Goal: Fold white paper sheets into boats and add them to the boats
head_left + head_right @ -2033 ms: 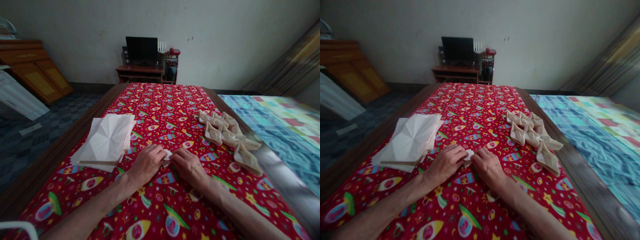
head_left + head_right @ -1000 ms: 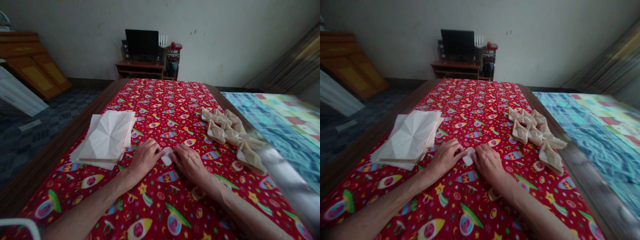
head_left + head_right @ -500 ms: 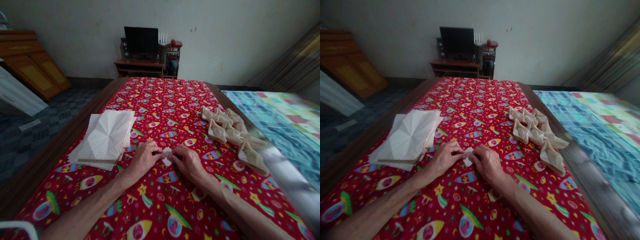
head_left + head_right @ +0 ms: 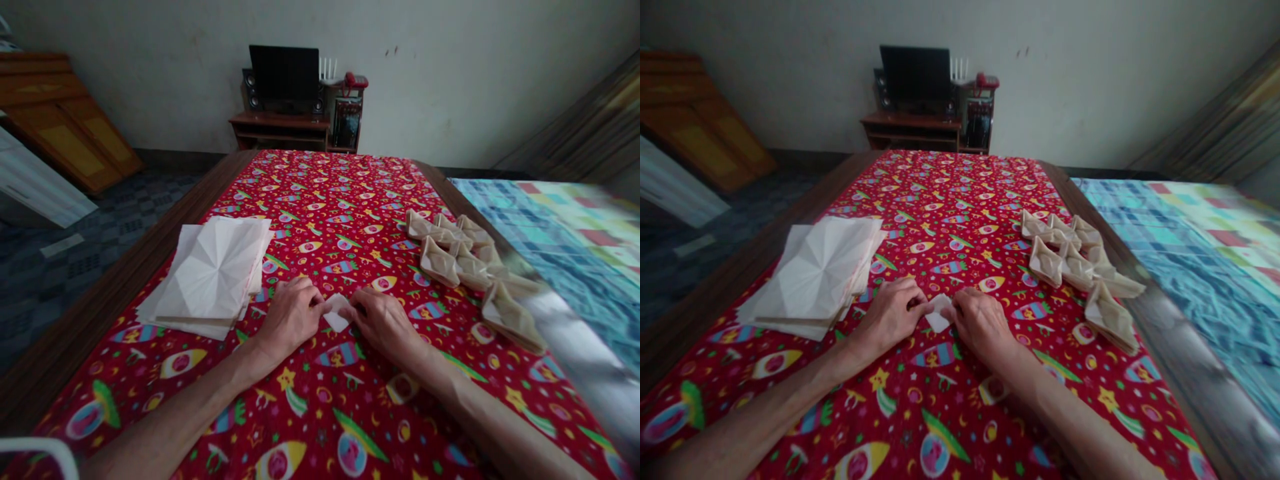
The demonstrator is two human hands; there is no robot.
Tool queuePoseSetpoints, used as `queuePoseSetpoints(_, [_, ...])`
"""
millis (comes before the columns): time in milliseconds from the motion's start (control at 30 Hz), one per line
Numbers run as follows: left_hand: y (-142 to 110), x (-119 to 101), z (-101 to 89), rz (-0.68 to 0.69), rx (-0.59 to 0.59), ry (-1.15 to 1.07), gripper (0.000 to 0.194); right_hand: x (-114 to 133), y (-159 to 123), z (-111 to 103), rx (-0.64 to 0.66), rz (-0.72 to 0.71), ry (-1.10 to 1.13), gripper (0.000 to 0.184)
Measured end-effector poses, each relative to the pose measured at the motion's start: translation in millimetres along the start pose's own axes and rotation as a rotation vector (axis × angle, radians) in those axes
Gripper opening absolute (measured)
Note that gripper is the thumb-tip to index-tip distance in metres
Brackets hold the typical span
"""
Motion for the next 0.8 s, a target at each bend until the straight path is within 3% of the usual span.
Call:
queuePoseSetpoints(333, [4,0,-1.3,-0.011,0.038,0.048,0.032,-11,10,5,0.061,0.072,0.081,0.018])
queuePoseSetpoints(567, [3,6,0.6,-0.041,0.057,0.04,0.028,-14,12,6,0.117,0.081,0.106,0.011])
queuePoseSetpoints(800, [-1,12,-3.5,-0.031,0.047,0.03,0.019,-14,8,5,0.091,0.074,0.079,0.009])
Point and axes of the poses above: each hand's wrist, its own y-axis towards the middle knuckle, its own z-axis out of the palm, x = y × z, the point moved 10 cm from there along y, towards the middle knuckle, and after that the axes turned 10 degrees about z, right-handed, at the moved point
